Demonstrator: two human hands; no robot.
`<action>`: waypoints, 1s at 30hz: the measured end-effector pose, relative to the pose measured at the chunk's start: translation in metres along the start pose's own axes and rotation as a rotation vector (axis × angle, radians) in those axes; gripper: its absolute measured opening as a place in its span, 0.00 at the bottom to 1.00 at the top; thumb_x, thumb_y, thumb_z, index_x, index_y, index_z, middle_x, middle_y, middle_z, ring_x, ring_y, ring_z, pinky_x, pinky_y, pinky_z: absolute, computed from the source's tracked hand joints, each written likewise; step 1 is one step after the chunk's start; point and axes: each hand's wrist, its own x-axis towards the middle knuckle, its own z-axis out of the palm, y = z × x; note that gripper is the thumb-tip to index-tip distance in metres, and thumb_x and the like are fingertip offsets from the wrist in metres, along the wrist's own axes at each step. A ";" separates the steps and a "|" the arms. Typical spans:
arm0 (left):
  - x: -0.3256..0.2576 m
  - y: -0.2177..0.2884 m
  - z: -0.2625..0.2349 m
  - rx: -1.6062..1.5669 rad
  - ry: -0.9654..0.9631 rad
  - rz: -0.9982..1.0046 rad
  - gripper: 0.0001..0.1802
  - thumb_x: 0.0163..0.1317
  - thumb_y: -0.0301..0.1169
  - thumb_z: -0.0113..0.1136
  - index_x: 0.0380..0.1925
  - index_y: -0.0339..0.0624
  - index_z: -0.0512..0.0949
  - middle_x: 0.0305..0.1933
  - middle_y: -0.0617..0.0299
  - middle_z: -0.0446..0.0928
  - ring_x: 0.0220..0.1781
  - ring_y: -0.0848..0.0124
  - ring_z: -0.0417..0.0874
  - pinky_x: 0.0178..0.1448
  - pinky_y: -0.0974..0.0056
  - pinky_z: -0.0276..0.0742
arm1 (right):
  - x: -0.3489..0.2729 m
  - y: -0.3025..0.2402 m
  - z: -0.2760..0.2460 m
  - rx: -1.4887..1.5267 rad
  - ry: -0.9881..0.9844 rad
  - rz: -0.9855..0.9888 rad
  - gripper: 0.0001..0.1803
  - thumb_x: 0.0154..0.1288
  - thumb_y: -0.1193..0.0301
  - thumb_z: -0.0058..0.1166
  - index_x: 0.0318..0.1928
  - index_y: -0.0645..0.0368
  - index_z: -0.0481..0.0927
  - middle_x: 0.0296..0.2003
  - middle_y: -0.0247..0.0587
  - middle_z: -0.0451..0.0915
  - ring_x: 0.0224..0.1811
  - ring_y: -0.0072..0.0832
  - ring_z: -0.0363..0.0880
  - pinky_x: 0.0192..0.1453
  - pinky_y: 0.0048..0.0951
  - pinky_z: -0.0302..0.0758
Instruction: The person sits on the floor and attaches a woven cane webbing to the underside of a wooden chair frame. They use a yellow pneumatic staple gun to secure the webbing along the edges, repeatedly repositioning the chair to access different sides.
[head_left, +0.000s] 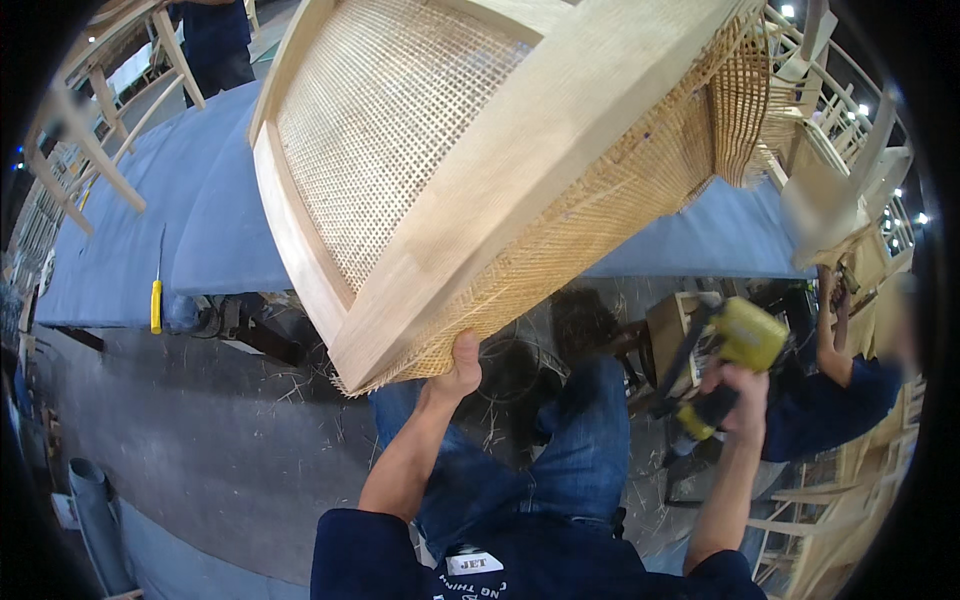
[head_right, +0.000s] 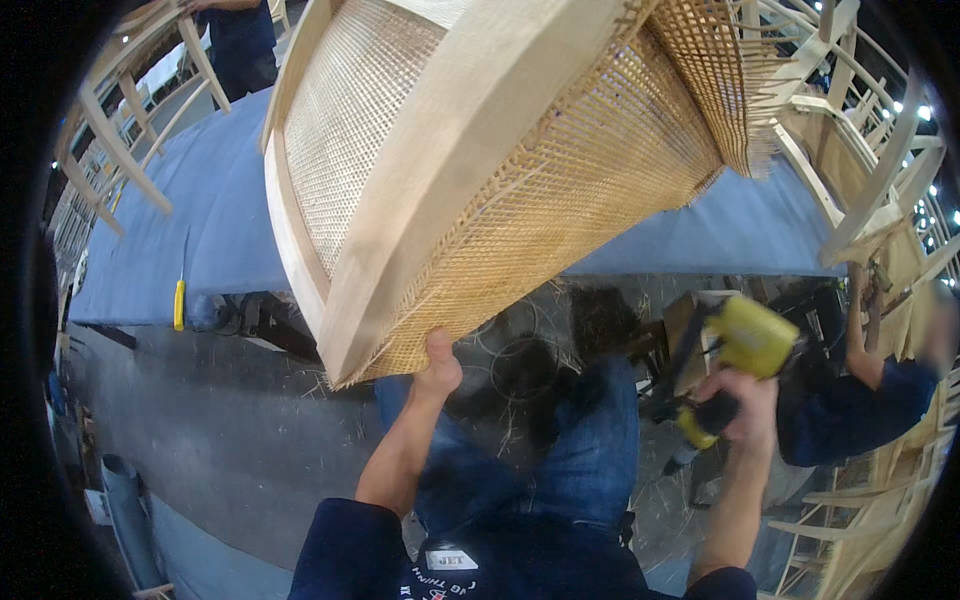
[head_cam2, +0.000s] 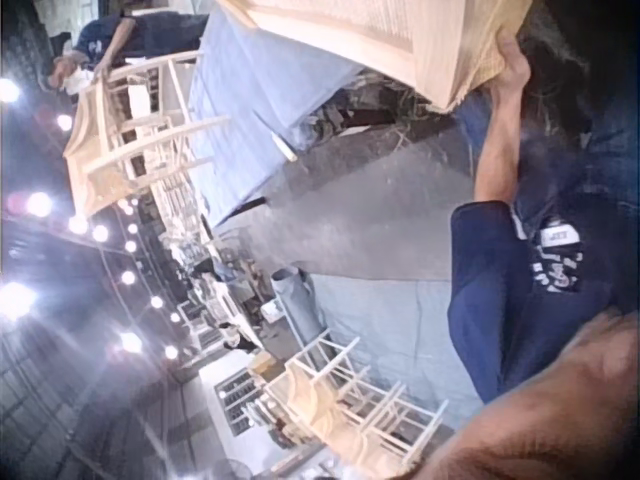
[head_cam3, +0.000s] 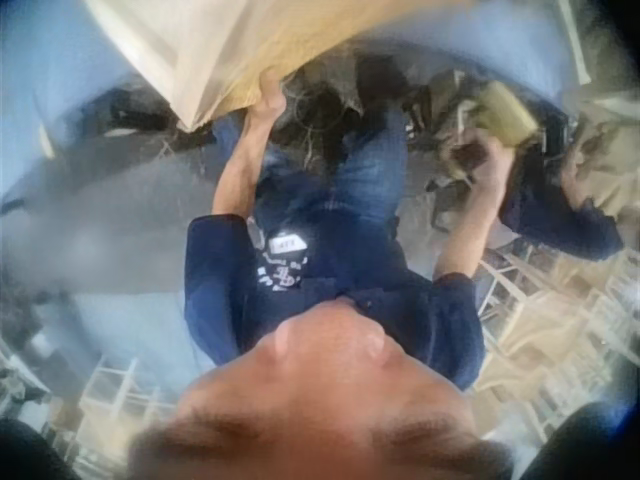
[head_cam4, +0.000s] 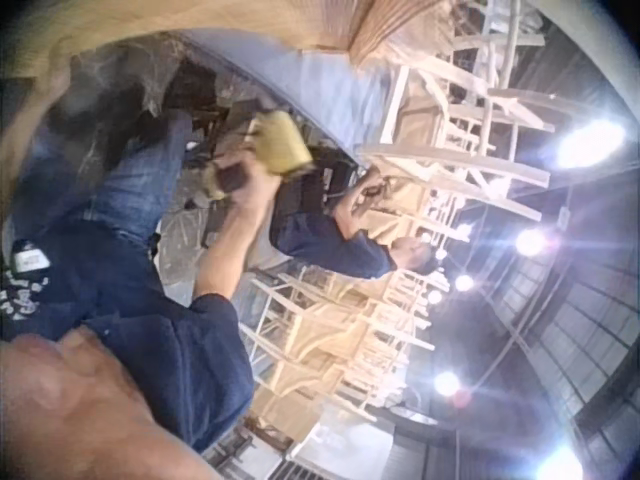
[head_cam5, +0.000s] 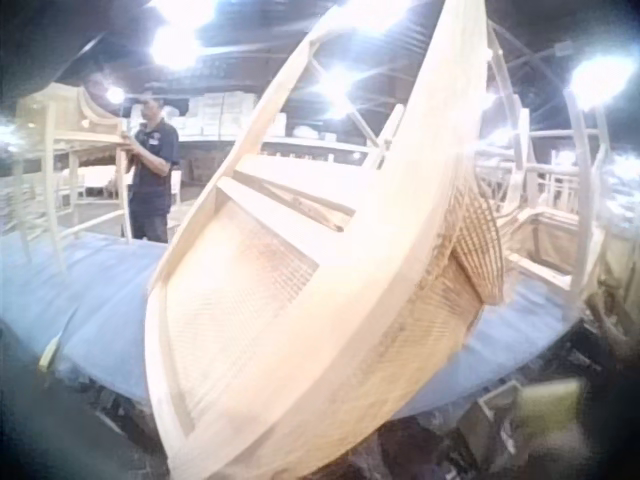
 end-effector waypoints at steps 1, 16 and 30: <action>0.005 0.003 0.004 -0.047 0.027 0.006 0.24 0.76 0.38 0.53 0.65 0.36 0.73 0.63 0.49 0.77 0.64 0.55 0.78 0.66 0.55 0.72 | -0.011 0.013 0.005 -0.061 -0.056 -0.015 0.15 0.53 0.72 0.61 0.38 0.72 0.81 0.27 0.48 0.82 0.26 0.32 0.81 0.32 0.31 0.78; 0.010 0.019 0.000 -0.035 0.067 0.038 0.22 0.76 0.37 0.54 0.63 0.37 0.75 0.62 0.51 0.79 0.63 0.56 0.80 0.66 0.56 0.73 | -0.038 -0.019 0.177 -0.399 -0.385 -0.627 0.41 0.51 0.75 0.67 0.67 0.74 0.68 0.57 0.55 0.80 0.56 0.37 0.83 0.63 0.31 0.75; 0.007 0.013 0.008 -0.062 0.032 0.014 0.22 0.77 0.37 0.50 0.63 0.35 0.75 0.62 0.50 0.79 0.63 0.55 0.79 0.67 0.55 0.72 | -0.026 -0.024 0.185 -0.426 -0.456 -0.578 0.44 0.51 0.75 0.66 0.70 0.71 0.65 0.65 0.55 0.74 0.64 0.38 0.78 0.69 0.34 0.71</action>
